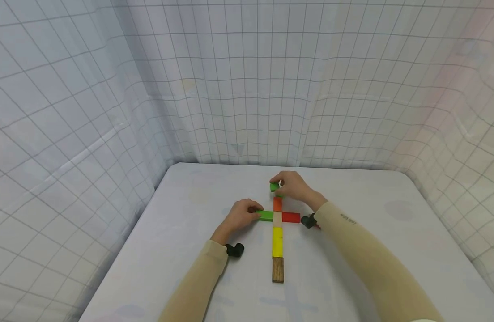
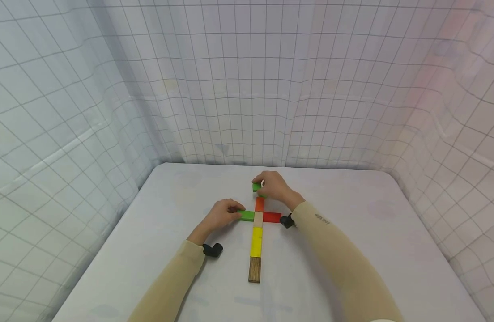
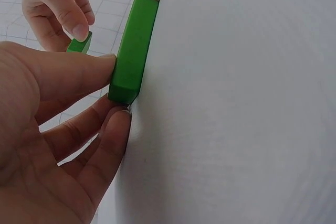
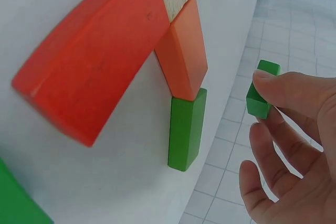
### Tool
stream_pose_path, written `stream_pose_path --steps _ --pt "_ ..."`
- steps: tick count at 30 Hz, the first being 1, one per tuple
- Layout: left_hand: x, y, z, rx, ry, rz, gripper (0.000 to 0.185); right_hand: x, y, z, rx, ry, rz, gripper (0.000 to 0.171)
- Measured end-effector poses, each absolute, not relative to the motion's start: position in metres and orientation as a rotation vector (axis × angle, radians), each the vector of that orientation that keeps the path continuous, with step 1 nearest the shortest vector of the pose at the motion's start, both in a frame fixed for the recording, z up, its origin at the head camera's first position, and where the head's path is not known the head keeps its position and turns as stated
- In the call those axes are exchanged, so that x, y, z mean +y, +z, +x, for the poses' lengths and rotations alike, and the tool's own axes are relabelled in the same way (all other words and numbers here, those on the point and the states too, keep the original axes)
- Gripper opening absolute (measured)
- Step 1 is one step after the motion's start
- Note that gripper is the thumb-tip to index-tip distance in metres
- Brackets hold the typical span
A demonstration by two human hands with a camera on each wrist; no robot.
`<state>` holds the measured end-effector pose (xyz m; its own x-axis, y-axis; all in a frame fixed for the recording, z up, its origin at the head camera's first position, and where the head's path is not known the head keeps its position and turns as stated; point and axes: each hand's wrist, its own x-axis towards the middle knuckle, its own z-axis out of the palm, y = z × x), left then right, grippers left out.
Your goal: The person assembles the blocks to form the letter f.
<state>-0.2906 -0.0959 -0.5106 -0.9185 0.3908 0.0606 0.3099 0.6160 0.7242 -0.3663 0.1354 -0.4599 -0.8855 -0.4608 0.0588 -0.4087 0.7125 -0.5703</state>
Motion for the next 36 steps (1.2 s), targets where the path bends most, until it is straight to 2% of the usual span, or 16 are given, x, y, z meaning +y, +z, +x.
stream_pose_path --steps 25,36 --pt "-0.099 -0.514 -0.291 2.727 1.219 0.576 0.017 0.173 -0.458 -0.375 2.873 -1.047 -0.626 0.036" --pt "-0.098 -0.513 -0.29 2.726 1.212 0.572 0.018 0.19 -0.472 -0.382 2.891 -1.054 -0.548 0.038"
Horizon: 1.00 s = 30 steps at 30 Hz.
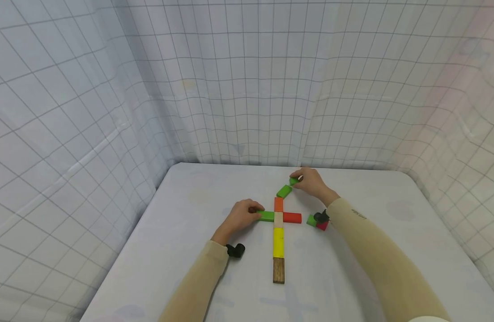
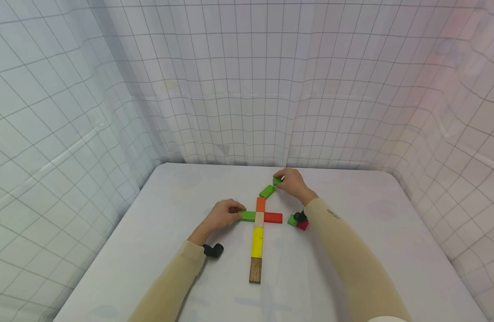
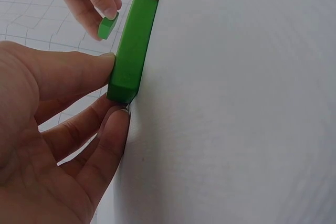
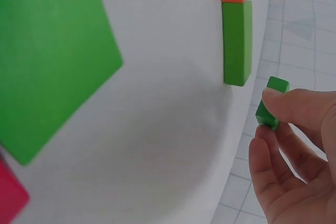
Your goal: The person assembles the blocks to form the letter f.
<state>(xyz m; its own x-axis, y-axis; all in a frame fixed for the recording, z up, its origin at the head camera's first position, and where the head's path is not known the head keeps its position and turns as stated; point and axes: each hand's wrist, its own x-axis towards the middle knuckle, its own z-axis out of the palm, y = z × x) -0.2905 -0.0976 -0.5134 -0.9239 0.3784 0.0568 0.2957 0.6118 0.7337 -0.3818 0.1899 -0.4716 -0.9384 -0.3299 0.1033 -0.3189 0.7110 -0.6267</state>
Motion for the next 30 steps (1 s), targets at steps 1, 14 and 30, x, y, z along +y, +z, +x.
stream_pose_path --steps 1,14,30 --pt "-0.097 -0.513 -0.291 2.727 1.213 0.572 0.017 0.191 -0.474 -0.383 2.895 -1.054 -0.535 0.038" --pt "-0.096 -0.514 -0.291 2.732 1.213 0.582 0.018 0.199 -0.49 -0.386 2.887 -0.99 -0.379 0.037" --pt "-0.098 -0.514 -0.291 2.73 1.213 0.584 0.018 0.196 -0.497 -0.389 2.87 -0.978 -0.362 0.038"
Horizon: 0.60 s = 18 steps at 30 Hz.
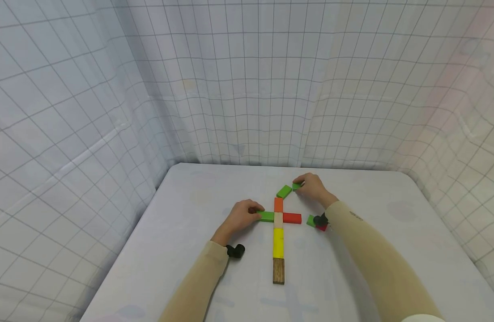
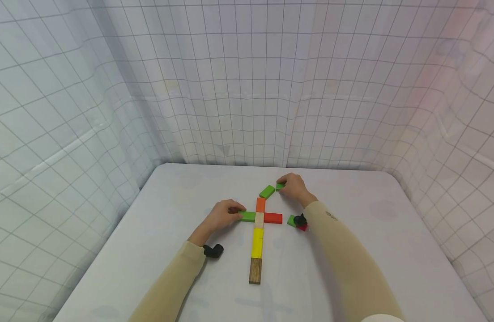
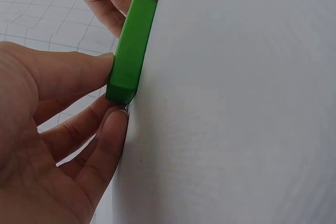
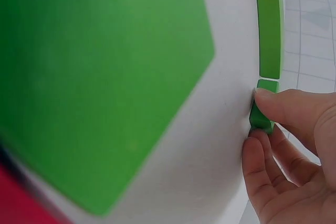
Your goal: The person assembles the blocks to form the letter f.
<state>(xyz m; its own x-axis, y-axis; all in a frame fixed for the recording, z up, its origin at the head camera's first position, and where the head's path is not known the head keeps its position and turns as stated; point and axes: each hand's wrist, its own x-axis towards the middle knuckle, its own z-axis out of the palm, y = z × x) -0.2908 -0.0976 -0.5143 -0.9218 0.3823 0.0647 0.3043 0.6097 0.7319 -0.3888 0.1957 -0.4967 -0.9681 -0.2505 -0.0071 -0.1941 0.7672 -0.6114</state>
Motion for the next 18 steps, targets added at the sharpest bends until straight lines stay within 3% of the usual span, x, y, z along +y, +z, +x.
stream_pose_path --steps 18 --pt "-0.0965 -0.5143 -0.2898 2.74 1.2 0.568 0.018 0.1939 -0.4955 -0.3857 2.872 -0.978 -0.385 0.038"
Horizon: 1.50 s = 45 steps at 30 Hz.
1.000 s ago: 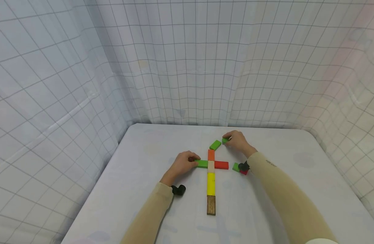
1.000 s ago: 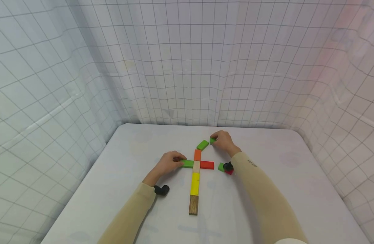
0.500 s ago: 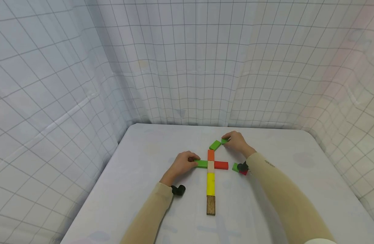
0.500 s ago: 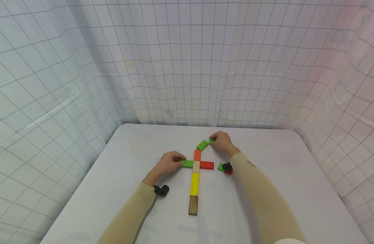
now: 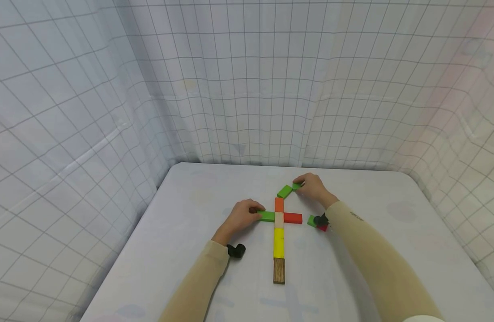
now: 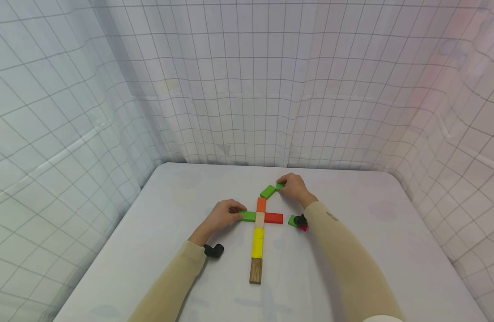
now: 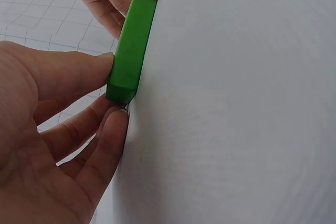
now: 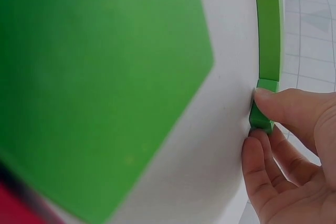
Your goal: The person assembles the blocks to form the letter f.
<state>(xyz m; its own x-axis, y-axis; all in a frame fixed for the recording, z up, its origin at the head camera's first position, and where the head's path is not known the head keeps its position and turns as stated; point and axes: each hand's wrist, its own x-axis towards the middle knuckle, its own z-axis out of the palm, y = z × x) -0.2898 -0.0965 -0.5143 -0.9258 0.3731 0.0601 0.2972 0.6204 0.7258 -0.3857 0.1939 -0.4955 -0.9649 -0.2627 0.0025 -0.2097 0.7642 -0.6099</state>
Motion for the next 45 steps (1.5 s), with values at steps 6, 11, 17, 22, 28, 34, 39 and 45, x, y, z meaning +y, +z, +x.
stream_pose_path --steps 6,11,17,22,28,34,39,45 --pt "-0.096 -0.514 -0.29 2.741 1.2 0.561 0.018 0.194 -0.495 -0.385 2.869 -0.968 -0.396 0.039" --pt "-0.096 -0.515 -0.291 2.743 1.203 0.579 0.018 0.194 -0.494 -0.386 2.874 -0.967 -0.393 0.038" --pt "-0.096 -0.516 -0.292 2.737 1.208 0.572 0.018 0.194 -0.496 -0.387 2.883 -0.966 -0.388 0.038" --pt "-0.096 -0.515 -0.291 2.734 1.212 0.571 0.017 0.194 -0.495 -0.386 2.885 -0.973 -0.383 0.038" --pt "-0.095 -0.514 -0.29 2.731 1.212 0.569 0.017 0.193 -0.493 -0.385 2.881 -0.979 -0.369 0.038" --pt "-0.096 -0.515 -0.291 2.735 1.203 0.571 0.017 0.194 -0.492 -0.387 2.877 -0.94 -0.364 0.041" --pt "-0.098 -0.515 -0.292 2.737 1.197 0.571 0.017 0.198 -0.482 -0.384 2.881 -0.943 -0.375 0.041" --pt "-0.098 -0.514 -0.291 2.725 1.212 0.579 0.018 0.202 -0.468 -0.375 2.907 -0.955 -0.376 0.042"
